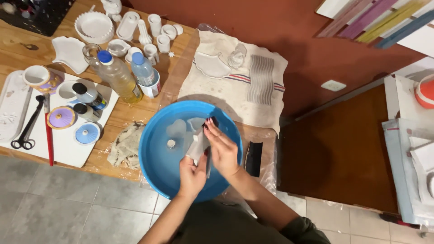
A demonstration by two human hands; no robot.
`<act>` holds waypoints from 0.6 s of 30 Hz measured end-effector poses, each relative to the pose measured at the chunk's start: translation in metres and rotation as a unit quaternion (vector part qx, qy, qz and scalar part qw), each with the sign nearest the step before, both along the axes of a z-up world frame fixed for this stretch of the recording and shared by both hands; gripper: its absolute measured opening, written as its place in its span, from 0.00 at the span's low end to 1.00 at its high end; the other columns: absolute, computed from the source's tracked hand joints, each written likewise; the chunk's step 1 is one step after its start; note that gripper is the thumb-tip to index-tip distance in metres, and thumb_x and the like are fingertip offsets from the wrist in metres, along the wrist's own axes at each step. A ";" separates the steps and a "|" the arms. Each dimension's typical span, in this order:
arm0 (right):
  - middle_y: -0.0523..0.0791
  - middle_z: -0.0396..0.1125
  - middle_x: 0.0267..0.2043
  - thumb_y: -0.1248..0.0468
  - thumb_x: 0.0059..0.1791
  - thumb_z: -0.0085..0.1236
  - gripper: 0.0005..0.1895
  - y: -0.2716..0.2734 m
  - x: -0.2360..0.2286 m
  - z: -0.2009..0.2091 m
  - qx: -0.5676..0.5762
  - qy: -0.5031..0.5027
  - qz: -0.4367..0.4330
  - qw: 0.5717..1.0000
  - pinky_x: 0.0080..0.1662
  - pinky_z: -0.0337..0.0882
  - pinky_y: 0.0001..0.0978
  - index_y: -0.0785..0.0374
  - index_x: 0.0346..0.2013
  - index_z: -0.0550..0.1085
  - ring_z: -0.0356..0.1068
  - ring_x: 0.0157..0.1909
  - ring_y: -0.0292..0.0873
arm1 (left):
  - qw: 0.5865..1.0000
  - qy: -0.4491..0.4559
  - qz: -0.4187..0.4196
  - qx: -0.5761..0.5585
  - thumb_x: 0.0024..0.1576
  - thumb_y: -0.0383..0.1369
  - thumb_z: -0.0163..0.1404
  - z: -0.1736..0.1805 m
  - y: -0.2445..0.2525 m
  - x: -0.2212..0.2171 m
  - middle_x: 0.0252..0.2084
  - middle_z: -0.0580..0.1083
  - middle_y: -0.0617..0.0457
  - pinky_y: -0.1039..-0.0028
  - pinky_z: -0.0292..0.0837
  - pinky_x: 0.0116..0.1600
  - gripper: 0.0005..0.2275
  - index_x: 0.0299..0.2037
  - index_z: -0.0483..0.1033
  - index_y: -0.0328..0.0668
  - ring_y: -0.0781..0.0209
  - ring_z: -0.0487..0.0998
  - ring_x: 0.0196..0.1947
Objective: Sanding and cleaning molded white objects in a bowl of water using sandpaper.
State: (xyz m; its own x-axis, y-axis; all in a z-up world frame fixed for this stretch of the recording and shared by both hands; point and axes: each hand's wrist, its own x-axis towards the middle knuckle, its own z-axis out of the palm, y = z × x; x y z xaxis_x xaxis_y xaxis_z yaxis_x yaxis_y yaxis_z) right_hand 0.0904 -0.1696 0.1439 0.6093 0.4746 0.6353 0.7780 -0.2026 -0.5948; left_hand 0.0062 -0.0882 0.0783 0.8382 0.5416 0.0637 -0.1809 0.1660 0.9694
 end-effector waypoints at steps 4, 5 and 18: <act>0.57 0.69 0.62 0.81 0.49 0.50 0.19 0.002 -0.007 0.011 0.011 -0.003 -0.002 1.000 0.69 0.68 0.43 0.71 0.53 0.77 0.69 0.68 0.55 | 0.999 0.047 -0.013 -0.003 0.62 0.21 0.47 0.016 0.002 -0.002 0.33 0.77 0.55 0.82 0.63 0.24 0.12 0.54 0.75 0.32 0.76 0.71 0.24; 0.57 0.69 0.62 0.82 0.49 0.50 0.19 0.003 -0.005 0.012 0.009 -0.001 0.002 1.000 0.69 0.67 0.43 0.71 0.53 0.77 0.68 0.68 0.55 | 0.999 0.046 -0.010 -0.009 0.62 0.21 0.47 0.016 0.002 -0.001 0.34 0.77 0.55 0.82 0.63 0.24 0.12 0.55 0.75 0.32 0.76 0.71 0.24; 0.56 0.69 0.63 0.82 0.50 0.50 0.19 0.004 0.003 0.005 0.007 0.017 0.011 1.000 0.70 0.67 0.44 0.72 0.54 0.76 0.67 0.70 0.55 | 1.000 0.026 -0.011 -0.005 0.61 0.20 0.47 0.015 0.006 0.000 0.39 0.79 0.53 0.83 0.68 0.29 0.13 0.55 0.74 0.30 0.76 0.73 0.30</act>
